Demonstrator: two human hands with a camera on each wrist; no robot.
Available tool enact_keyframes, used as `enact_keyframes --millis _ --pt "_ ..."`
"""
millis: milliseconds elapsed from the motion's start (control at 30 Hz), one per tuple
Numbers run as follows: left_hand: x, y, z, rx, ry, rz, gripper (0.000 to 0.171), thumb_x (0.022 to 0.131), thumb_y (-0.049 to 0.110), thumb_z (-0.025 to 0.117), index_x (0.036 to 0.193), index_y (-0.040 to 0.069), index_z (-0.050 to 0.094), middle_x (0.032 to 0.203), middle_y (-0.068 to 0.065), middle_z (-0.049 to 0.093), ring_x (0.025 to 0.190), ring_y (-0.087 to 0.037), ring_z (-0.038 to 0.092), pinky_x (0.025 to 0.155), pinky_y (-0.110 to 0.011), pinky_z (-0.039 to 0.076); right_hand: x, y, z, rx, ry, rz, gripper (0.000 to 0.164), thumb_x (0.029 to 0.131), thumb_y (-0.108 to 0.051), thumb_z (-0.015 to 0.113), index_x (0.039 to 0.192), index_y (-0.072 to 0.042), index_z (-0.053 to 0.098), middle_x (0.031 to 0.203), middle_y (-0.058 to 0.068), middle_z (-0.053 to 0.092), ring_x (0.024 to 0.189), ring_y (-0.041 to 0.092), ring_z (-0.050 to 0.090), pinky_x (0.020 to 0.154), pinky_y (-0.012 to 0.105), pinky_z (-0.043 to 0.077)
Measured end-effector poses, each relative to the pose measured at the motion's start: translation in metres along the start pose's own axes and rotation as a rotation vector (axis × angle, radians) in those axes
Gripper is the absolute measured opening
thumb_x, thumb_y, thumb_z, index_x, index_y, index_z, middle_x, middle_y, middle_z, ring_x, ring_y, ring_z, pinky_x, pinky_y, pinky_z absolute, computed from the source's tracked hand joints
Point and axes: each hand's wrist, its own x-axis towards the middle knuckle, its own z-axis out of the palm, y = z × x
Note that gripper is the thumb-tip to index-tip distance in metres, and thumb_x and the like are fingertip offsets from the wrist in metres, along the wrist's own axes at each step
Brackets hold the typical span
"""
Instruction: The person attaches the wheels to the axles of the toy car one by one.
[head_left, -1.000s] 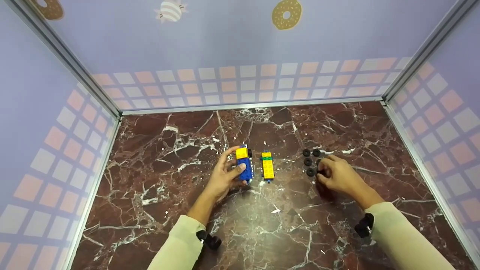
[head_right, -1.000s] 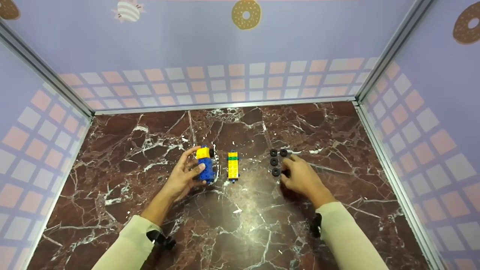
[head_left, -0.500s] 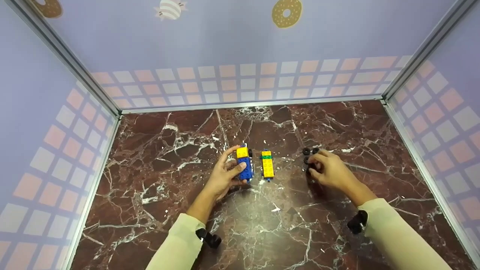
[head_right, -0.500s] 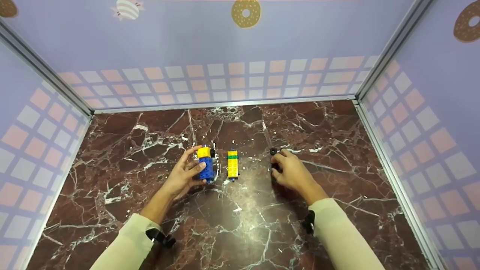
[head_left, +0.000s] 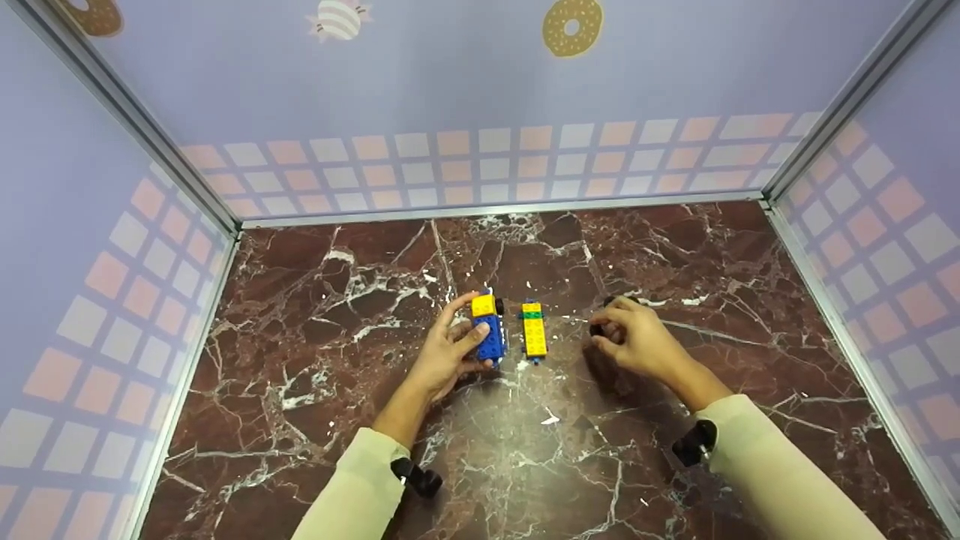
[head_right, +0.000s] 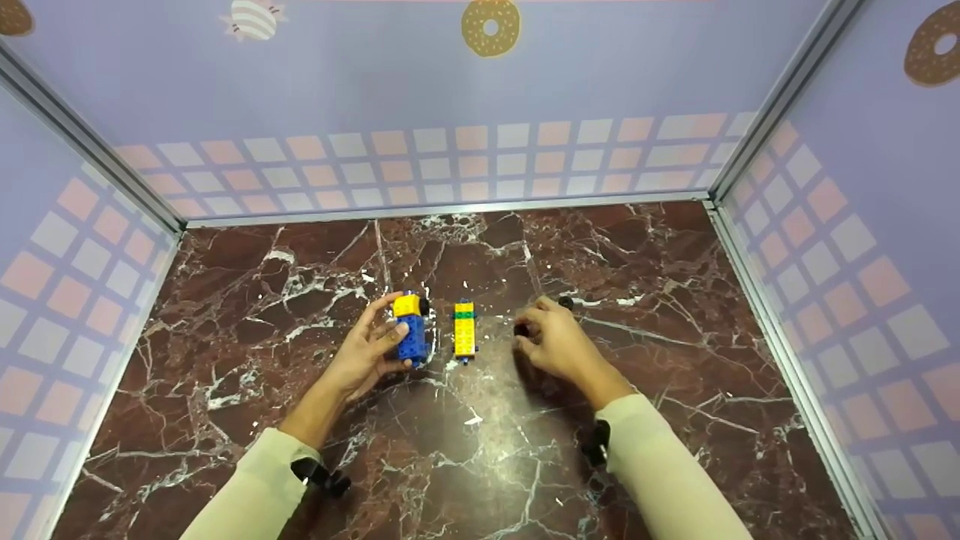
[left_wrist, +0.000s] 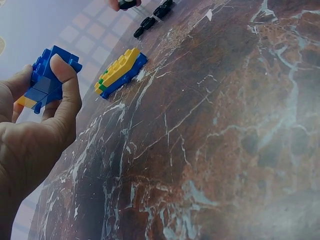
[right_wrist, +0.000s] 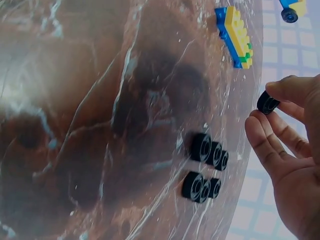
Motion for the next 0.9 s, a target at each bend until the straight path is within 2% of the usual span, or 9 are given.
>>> enact_keyframes --millis 200,300,400,767,900 --pt "0.000 0.000 0.001 0.001 -0.018 0.005 0.069 0.111 0.009 0.065 0.171 0.021 0.033 0.133 -0.018 0.060 0.106 -0.033 0.071 0.074 -0.038 0.070 0.006 -0.008 0.007 0.073 -0.022 0.044 0.028 0.088 0.007 0.085 0.115 0.005 0.079 0.101 0.016 0.069 0.086 0.028 0.072 0.075 0.037 0.070" --pt "0.001 0.000 0.001 0.002 -0.027 0.008 0.068 0.111 0.009 0.065 0.170 0.023 0.035 0.132 -0.018 0.060 0.106 -0.032 0.071 0.075 -0.038 0.069 0.009 -0.012 0.011 0.122 -0.031 0.044 0.029 0.088 0.008 0.085 0.117 0.006 0.079 0.104 0.018 0.070 0.090 0.032 0.077 0.081 0.040 0.072" --pt "0.000 0.000 0.001 -0.001 -0.029 0.007 0.066 0.111 0.009 0.066 0.168 0.025 0.038 0.131 -0.017 0.061 0.106 -0.032 0.071 0.076 -0.039 0.068 0.011 -0.015 0.015 0.148 -0.039 0.033 0.029 0.089 0.008 0.085 0.117 0.005 0.079 0.104 0.019 0.069 0.092 0.034 0.078 0.084 0.041 0.072" --pt "0.000 0.000 0.000 -0.011 -0.039 0.013 0.072 0.110 0.005 0.066 0.172 0.020 0.031 0.136 -0.019 0.060 0.107 -0.033 0.071 0.076 -0.039 0.068 0.014 -0.024 0.028 0.180 -0.045 -0.055 0.033 0.090 0.009 0.083 0.123 0.004 0.079 0.106 0.021 0.070 0.093 0.038 0.079 0.085 0.042 0.072" --pt "-0.001 0.000 0.000 -0.009 -0.029 0.013 0.070 0.110 0.005 0.066 0.170 0.023 0.036 0.138 -0.019 0.060 0.108 -0.033 0.072 0.078 -0.043 0.068 0.016 -0.030 0.032 0.197 -0.051 -0.047 0.035 0.090 0.009 0.084 0.124 0.003 0.079 0.106 0.020 0.071 0.094 0.037 0.079 0.085 0.041 0.072"
